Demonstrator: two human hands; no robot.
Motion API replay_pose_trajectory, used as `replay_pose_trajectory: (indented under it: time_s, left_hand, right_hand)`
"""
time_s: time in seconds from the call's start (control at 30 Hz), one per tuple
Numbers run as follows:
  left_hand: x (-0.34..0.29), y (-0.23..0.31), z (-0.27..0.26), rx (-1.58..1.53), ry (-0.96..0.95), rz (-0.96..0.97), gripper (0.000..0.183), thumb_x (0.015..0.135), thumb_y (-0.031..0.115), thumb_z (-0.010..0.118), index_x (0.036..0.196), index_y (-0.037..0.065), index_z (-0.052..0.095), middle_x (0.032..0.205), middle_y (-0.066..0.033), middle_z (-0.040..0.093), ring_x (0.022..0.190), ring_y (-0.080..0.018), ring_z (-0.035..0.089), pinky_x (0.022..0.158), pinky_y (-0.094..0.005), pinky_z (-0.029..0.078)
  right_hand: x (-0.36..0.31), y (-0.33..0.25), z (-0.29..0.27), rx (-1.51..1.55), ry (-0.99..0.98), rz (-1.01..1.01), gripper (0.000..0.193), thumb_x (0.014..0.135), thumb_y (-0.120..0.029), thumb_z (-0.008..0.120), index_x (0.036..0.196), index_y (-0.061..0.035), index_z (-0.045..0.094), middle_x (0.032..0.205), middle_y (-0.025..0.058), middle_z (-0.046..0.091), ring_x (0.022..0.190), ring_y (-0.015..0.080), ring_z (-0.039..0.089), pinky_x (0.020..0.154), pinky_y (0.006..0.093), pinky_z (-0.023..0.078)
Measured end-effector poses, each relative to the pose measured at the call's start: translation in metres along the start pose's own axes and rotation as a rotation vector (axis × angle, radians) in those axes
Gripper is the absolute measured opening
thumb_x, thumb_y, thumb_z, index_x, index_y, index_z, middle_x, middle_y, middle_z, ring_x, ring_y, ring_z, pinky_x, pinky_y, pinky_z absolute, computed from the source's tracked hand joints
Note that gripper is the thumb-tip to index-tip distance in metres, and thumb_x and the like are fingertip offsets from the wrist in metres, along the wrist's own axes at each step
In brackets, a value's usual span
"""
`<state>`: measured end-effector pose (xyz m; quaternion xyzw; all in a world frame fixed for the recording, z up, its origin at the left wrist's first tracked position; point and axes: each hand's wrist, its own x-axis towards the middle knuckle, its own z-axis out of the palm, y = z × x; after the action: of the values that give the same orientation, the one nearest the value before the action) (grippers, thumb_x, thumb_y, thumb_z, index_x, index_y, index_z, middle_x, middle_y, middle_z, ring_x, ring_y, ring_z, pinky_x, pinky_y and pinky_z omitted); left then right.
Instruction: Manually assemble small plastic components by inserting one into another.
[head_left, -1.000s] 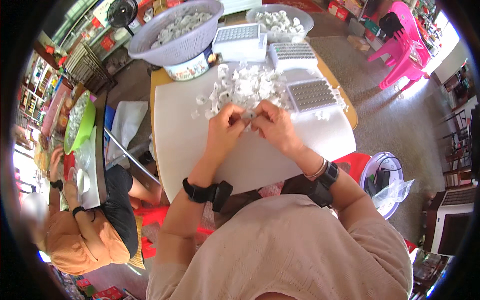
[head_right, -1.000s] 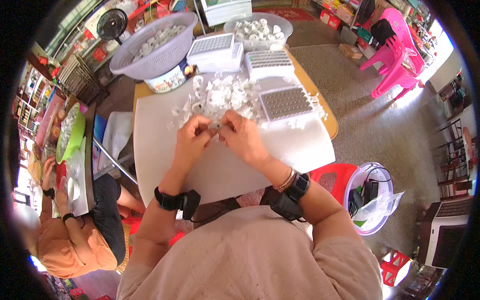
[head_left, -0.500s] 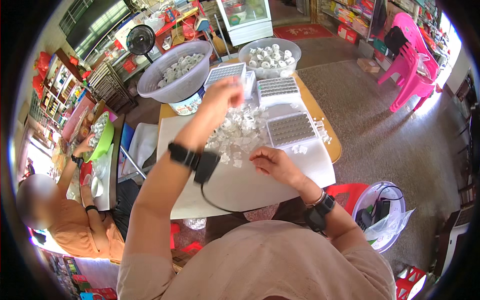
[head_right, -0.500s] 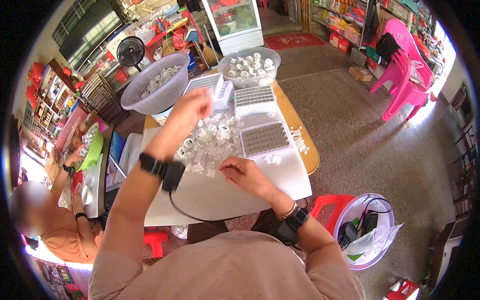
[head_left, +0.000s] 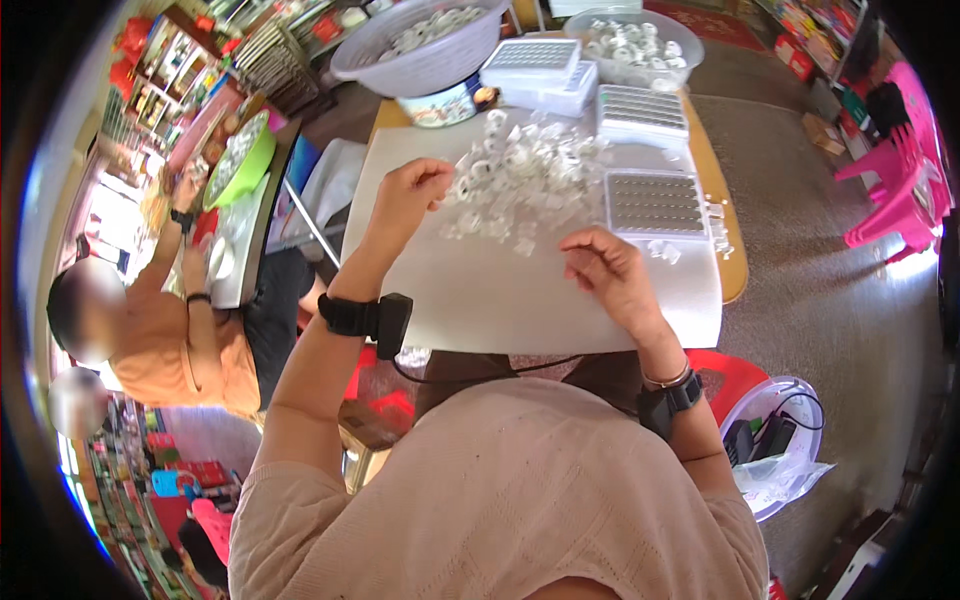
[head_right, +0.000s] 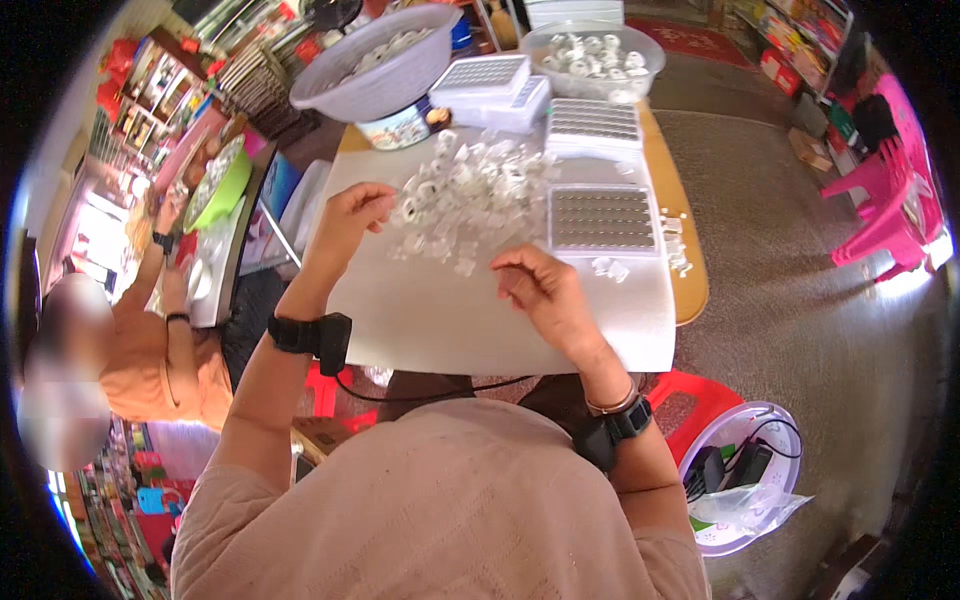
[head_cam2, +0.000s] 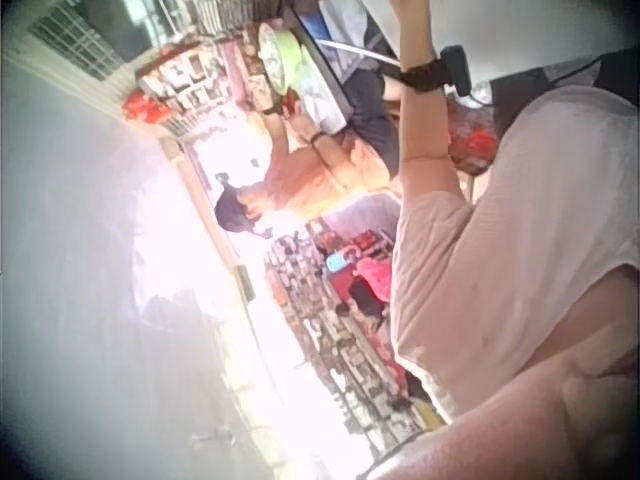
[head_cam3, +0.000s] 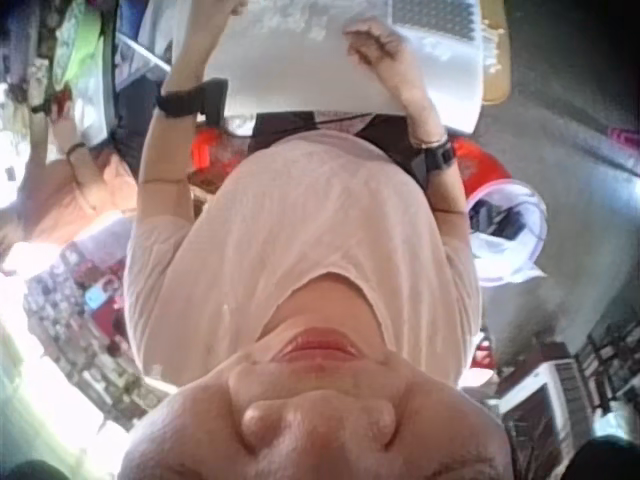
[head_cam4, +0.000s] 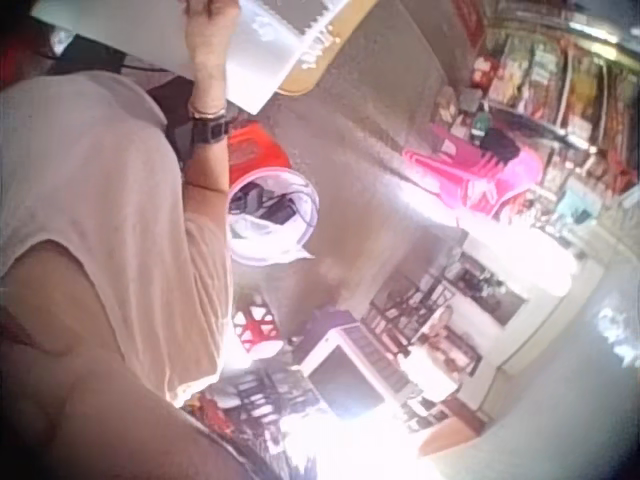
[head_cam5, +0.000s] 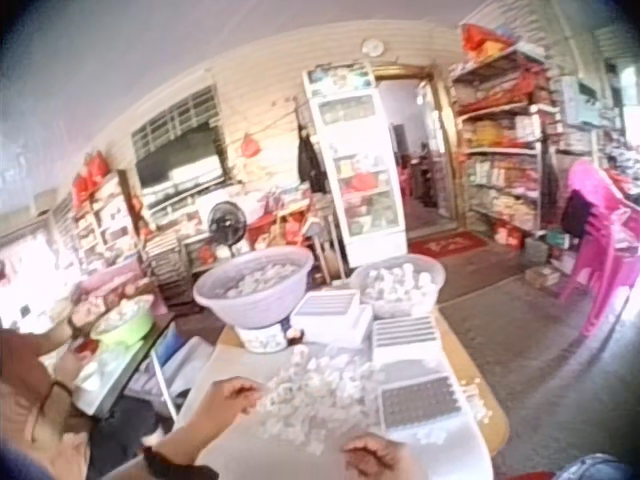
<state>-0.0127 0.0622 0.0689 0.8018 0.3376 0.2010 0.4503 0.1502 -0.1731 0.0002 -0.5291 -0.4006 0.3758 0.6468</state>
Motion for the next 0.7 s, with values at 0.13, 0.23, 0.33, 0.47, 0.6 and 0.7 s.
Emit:
replay_pose_trajectory:
  time_s: [0.13, 0.23, 0.33, 0.47, 0.6, 0.7]
  left_hand:
    - [-0.035, -0.038, 0.002, 0.140, 0.047, 0.019, 0.023, 0.084, 0.016, 0.064, 0.102, 0.003, 0.064, 0.080, 0.0004, 0.061, 0.071, -0.0080, 0.055, 0.065, -0.0225, 0.046]
    - [-0.039, -0.032, 0.023, 0.272, 0.096, 0.226, 0.025, 0.082, 0.015, 0.066, 0.104, 0.004, 0.064, 0.083, -0.0006, 0.062, 0.068, -0.0085, 0.055, 0.063, -0.0235, 0.046]
    - [-0.033, -0.037, 0.028, 0.368, 0.092, 0.336, 0.025, 0.082, 0.014, 0.065, 0.105, 0.004, 0.064, 0.086, -0.0023, 0.063, 0.067, -0.0106, 0.056, 0.064, -0.0243, 0.046]
    - [-0.020, -0.037, 0.022, -0.247, -0.095, -0.040, 0.025, 0.085, 0.011, 0.062, 0.107, 0.000, 0.062, 0.088, -0.0045, 0.063, 0.067, -0.0142, 0.057, 0.065, -0.0258, 0.047]
    - [-0.017, -0.029, 0.023, -0.896, -0.170, -0.174, 0.028, 0.089, 0.009, 0.057, 0.114, -0.003, 0.057, 0.090, -0.0046, 0.062, 0.072, -0.0136, 0.058, 0.067, -0.0254, 0.048]
    - [-0.012, -0.034, 0.030, -1.158, -0.318, -0.130, 0.030, 0.091, 0.010, 0.053, 0.117, -0.003, 0.052, 0.094, -0.0058, 0.060, 0.079, -0.0131, 0.058, 0.070, -0.0246, 0.049]
  right_hand:
    - [0.003, 0.003, 0.004, -0.027, -0.003, 0.023, 0.010, 0.091, -0.003, 0.053, 0.097, -0.0032, 0.061, 0.071, -0.0010, 0.057, 0.062, 0.0048, 0.048, 0.056, 0.0194, 0.041]
    - [0.002, 0.003, 0.007, -0.047, 0.021, 0.022, 0.010, 0.091, -0.005, 0.054, 0.098, -0.0030, 0.061, 0.071, -0.0009, 0.057, 0.060, 0.0043, 0.047, 0.055, 0.0190, 0.040]
    - [0.003, 0.001, 0.009, -0.076, 0.041, 0.035, 0.010, 0.092, -0.006, 0.054, 0.098, -0.0026, 0.061, 0.070, -0.0011, 0.056, 0.060, 0.0042, 0.046, 0.054, 0.0192, 0.039]
    - [0.002, 0.001, 0.010, -0.075, 0.076, 0.025, 0.011, 0.091, -0.006, 0.053, 0.099, -0.0023, 0.061, 0.070, -0.0010, 0.057, 0.060, 0.0042, 0.046, 0.054, 0.0190, 0.039]
    - [0.001, 0.000, 0.009, -0.112, 0.085, 0.033, 0.012, 0.091, -0.005, 0.052, 0.099, -0.0024, 0.061, 0.070, -0.0008, 0.057, 0.059, 0.0042, 0.046, 0.054, 0.0190, 0.039]
    - [0.002, -0.005, 0.012, -0.161, 0.091, 0.057, 0.012, 0.091, -0.005, 0.053, 0.099, -0.0026, 0.061, 0.070, -0.0009, 0.057, 0.059, 0.0042, 0.046, 0.054, 0.0190, 0.039]
